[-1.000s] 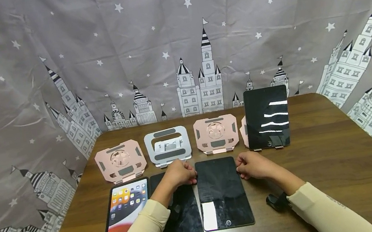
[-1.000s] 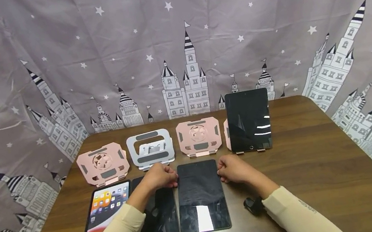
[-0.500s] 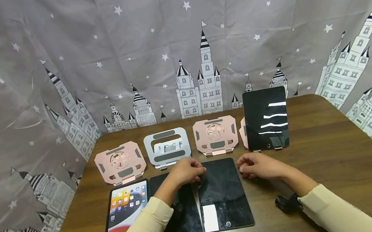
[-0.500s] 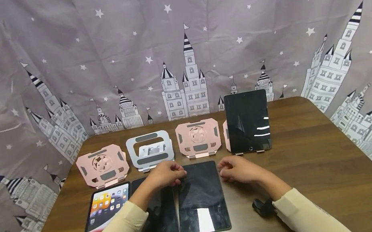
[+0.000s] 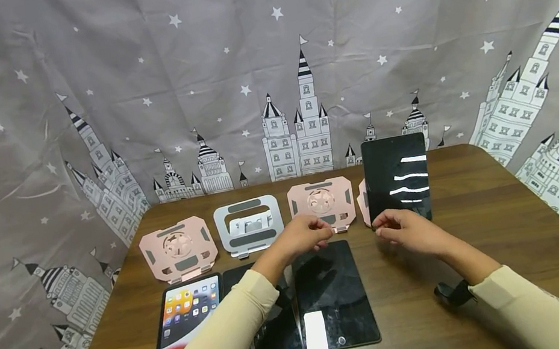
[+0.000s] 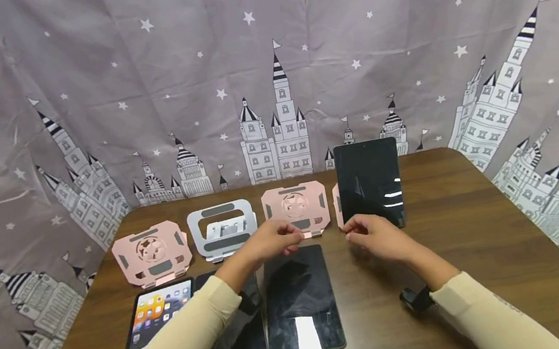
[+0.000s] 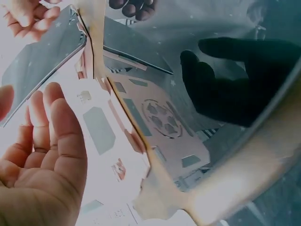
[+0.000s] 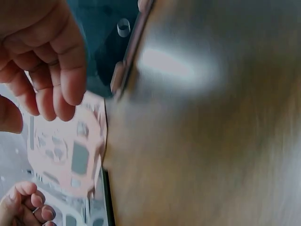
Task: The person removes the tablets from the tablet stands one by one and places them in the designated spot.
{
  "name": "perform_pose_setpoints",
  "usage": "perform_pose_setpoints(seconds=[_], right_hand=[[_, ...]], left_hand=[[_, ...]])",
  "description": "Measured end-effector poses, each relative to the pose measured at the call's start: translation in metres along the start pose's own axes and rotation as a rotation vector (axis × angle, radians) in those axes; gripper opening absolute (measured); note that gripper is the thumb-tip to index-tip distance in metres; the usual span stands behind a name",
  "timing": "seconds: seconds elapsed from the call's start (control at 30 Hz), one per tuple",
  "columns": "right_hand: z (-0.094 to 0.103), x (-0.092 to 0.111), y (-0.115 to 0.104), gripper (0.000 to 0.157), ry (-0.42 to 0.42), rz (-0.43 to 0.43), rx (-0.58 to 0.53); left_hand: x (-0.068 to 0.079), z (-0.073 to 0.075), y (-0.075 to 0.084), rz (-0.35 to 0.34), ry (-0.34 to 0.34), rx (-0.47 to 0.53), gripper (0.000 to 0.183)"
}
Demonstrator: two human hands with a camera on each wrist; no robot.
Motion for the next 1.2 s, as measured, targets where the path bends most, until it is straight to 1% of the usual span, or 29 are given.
perform_pose_setpoints(seconds=[0.07,0.23,0.3,0.4,0.5,0.6,0.7,0.83,0.9,1.0,1.13,1.2], right_hand=[[0.010,0.002,0.000,0.024,0.032,0.002,-0.002],[0.036,0.008,0.002,0.029,0.101,0.020,-0.009],[0.048,0.013,0.005,0.029,0.140,0.022,0.011],[0.067,0.021,0.010,0.029,0.209,0.003,0.049],[0.081,0.022,0.014,0.029,0.256,-0.018,0.075],[0.091,0.017,0.016,0.031,0.299,-0.017,0.080],[0.099,0.012,0.019,0.033,0.366,-0.002,0.071],[0.108,0.010,0.027,0.035,0.454,0.000,0.062],[0.110,0.010,0.031,0.037,0.485,-0.016,0.074],[0.112,0.011,0.035,0.040,0.517,-0.049,0.156],[0.113,0.008,0.035,0.047,0.527,-0.061,0.240],[0.114,0.005,0.034,0.050,0.521,-0.053,0.236]], left_hand=[[-0.007,-0.001,0.004,-0.025,0.009,0.009,0.014],[-0.028,-0.007,0.015,-0.071,0.122,-0.042,0.011],[-0.038,-0.012,0.022,-0.092,0.146,-0.054,0.012],[-0.053,-0.022,0.033,-0.120,0.157,-0.008,0.014],[-0.063,-0.028,0.043,-0.135,0.186,0.011,0.014],[-0.069,-0.029,0.050,-0.136,0.245,-0.010,0.013],[-0.075,-0.030,0.058,-0.133,0.330,-0.046,0.015],[-0.081,-0.037,0.067,-0.111,0.414,-0.023,0.017],[-0.082,-0.042,0.070,-0.103,0.429,0.018,0.019],[-0.085,-0.047,0.074,-0.106,0.449,0.051,0.023],[-0.089,-0.049,0.077,-0.109,0.469,0.037,0.028],[-0.091,-0.049,0.078,-0.103,0.465,0.033,0.031]])
Point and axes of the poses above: each hand's wrist, its own x-axis away from the middle knuckle, its own z-axis out of the back of the hand, y = z × x, the point moved 1 cm from there along -x, towards the middle knuckle, and after that the axes turned 8 degrees about -y, right-handed, at the moved point
